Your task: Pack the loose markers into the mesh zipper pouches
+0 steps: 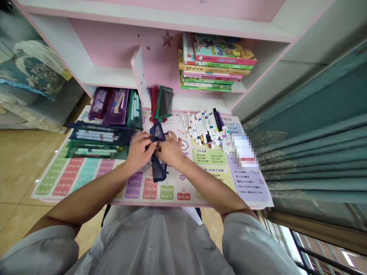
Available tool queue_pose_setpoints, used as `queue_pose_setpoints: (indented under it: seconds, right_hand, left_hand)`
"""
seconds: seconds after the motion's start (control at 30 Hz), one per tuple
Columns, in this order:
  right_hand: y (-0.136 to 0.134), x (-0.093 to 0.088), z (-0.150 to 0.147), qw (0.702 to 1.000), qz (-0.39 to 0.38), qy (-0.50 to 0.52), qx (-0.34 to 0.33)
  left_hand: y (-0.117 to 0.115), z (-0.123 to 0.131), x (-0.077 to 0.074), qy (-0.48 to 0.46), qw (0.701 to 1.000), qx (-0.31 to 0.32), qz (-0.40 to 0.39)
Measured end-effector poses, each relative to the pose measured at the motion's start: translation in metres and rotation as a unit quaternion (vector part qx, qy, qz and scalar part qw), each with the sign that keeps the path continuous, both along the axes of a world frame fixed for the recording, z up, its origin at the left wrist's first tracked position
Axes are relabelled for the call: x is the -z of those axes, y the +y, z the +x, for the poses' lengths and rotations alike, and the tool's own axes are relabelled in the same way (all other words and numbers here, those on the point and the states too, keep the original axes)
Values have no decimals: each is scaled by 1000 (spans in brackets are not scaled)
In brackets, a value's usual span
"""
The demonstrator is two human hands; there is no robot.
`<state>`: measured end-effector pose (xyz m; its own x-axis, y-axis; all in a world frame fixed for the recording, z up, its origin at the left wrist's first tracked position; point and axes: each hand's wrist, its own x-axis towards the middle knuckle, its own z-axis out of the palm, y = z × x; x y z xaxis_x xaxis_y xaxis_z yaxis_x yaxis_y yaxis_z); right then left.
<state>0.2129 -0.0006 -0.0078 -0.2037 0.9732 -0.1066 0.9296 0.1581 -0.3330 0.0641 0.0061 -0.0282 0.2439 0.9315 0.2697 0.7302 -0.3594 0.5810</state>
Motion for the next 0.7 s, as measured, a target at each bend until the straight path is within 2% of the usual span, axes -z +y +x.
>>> queue_pose_setpoints:
  seconds: [0.1,0.2,0.3,0.43,0.57,0.7]
  right_hand:
    - [6,7,4,998,54,41,4]
    - [21,13,20,980,172,94,32]
    - [43,20,44,958,257,49,117]
    - [65,34,73,944,268,-35,187]
    - [72,47,83,946,246,-64,199]
    - [73,52,82,946,228,-89,210]
  left_hand:
    - [1,-1,1,2,1000,1,3]
    - [1,-1,1,0,1000,4,4]
    - [0,-2,0,-11,1000,9,5]
    - [-1,-1,2,-25,1000,14,11]
    - [-1,0,4,-25,1000,14,9]
    - [-2,2,4,-31,999,12,12]
